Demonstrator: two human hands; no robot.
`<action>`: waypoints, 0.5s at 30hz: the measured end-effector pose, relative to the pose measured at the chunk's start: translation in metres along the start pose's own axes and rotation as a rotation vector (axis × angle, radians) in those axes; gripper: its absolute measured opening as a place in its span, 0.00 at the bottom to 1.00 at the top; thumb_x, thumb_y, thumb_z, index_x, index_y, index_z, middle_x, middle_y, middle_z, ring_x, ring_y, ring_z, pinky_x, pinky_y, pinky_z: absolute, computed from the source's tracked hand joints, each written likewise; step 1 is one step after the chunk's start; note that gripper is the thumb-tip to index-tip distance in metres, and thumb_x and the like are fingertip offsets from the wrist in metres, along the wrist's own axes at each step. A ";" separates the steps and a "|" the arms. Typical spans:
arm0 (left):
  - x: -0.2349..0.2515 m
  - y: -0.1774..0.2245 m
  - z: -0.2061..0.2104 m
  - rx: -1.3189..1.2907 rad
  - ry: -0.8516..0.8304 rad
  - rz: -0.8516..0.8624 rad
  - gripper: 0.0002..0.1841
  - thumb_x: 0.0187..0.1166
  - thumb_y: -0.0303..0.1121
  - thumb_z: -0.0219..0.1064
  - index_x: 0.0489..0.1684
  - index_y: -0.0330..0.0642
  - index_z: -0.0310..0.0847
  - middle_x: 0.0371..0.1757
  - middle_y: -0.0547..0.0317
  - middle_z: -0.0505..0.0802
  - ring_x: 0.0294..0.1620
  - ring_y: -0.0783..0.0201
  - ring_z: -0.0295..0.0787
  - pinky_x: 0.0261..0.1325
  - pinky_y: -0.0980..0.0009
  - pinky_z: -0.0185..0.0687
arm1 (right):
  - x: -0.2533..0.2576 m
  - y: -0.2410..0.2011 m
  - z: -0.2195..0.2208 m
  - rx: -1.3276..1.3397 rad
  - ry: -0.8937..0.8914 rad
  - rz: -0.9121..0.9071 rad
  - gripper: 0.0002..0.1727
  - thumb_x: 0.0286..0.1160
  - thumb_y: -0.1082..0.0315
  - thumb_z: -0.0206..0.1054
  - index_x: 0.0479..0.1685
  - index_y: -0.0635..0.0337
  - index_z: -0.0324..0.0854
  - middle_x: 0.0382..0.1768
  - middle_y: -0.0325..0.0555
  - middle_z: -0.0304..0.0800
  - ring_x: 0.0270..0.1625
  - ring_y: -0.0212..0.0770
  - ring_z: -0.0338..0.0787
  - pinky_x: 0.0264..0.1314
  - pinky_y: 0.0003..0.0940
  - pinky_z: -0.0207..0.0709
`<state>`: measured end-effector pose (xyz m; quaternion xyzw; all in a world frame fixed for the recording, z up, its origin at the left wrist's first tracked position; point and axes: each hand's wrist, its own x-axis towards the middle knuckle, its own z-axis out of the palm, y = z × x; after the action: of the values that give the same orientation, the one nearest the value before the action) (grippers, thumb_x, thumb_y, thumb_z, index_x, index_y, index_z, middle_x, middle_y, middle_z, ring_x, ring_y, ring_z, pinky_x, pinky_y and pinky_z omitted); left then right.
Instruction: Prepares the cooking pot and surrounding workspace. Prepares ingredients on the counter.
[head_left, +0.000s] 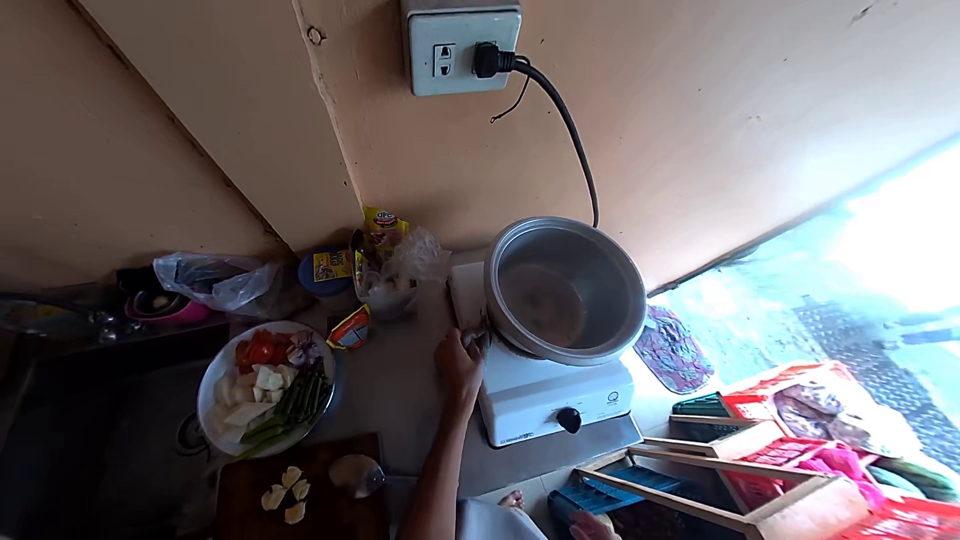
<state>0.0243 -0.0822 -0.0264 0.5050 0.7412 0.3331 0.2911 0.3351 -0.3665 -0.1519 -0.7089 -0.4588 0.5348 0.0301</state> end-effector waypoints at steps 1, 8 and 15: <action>0.000 -0.005 0.004 -0.048 0.048 0.028 0.15 0.79 0.28 0.63 0.58 0.27 0.81 0.45 0.38 0.93 0.52 0.44 0.91 0.63 0.45 0.81 | 0.007 -0.003 -0.001 0.009 0.012 -0.037 0.23 0.85 0.64 0.66 0.72 0.72 0.78 0.63 0.68 0.89 0.67 0.59 0.90 0.77 0.55 0.78; 0.104 0.003 0.011 -0.145 0.053 0.049 0.21 0.89 0.37 0.58 0.72 0.30 0.74 0.62 0.32 0.88 0.66 0.40 0.86 0.71 0.44 0.78 | 0.014 -0.038 -0.027 -0.045 0.022 -0.098 0.21 0.86 0.64 0.65 0.73 0.64 0.80 0.60 0.60 0.92 0.64 0.53 0.92 0.74 0.50 0.80; 0.018 -0.006 0.012 -0.008 -0.043 0.052 0.24 0.87 0.35 0.60 0.80 0.38 0.70 0.76 0.37 0.81 0.73 0.39 0.80 0.71 0.36 0.75 | -0.008 0.015 -0.023 -0.016 0.030 -0.021 0.22 0.86 0.64 0.64 0.73 0.66 0.80 0.66 0.63 0.89 0.69 0.56 0.89 0.78 0.53 0.77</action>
<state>0.0244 -0.0647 -0.0403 0.5299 0.7200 0.3327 0.3003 0.3621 -0.3703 -0.1441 -0.7122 -0.4700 0.5201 0.0366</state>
